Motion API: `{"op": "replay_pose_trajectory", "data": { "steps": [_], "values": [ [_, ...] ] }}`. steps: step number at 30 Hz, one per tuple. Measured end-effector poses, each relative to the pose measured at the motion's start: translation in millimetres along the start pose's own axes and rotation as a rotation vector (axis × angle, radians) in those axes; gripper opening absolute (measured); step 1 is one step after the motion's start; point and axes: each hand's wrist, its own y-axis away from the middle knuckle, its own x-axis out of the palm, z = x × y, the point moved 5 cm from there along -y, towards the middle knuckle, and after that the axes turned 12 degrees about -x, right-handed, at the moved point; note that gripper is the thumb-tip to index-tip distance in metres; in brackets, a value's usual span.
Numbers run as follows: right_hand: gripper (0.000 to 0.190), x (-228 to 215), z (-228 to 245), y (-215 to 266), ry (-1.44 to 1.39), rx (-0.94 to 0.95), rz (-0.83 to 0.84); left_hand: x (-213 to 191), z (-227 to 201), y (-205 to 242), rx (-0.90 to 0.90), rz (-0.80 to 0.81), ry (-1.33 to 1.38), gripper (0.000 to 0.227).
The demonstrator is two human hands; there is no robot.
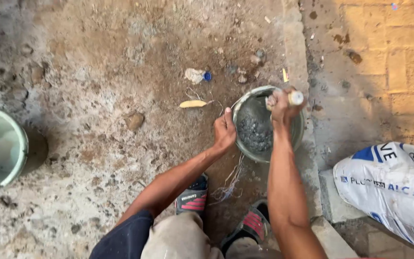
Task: The person mixes cement in a bucket using a trowel and then applies the mixture to a surface. They continue to scoop and spread the cement to smooth it across the area.
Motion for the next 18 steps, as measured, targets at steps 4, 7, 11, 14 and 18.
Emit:
{"op": "replay_pose_trajectory", "data": {
  "steps": [4, 7, 11, 14, 18],
  "values": [
    [0.013, 30, 30, -1, 0.166, 0.134, 0.179, 2, -13, -25, 0.004, 0.016, 0.003, 0.065],
    [0.017, -3, 38, 37, 0.233, 0.373, 0.126, 0, -2, -48, -0.054, -0.025, -0.176, 0.069],
    [0.014, 7, 87, 27, 0.076, 0.326, 0.286, 22, -55, -93, 0.051, 0.317, -0.249, 0.069],
    [0.01, 5, 113, 19, 0.048, 0.107, 0.286, 48, -44, -151, 0.166, 0.38, -0.383, 0.067],
    [0.013, -33, 54, 51, 0.072, 0.036, 0.224, 56, -81, -149, 0.053, 0.58, -0.495, 0.07]
  ]
}}
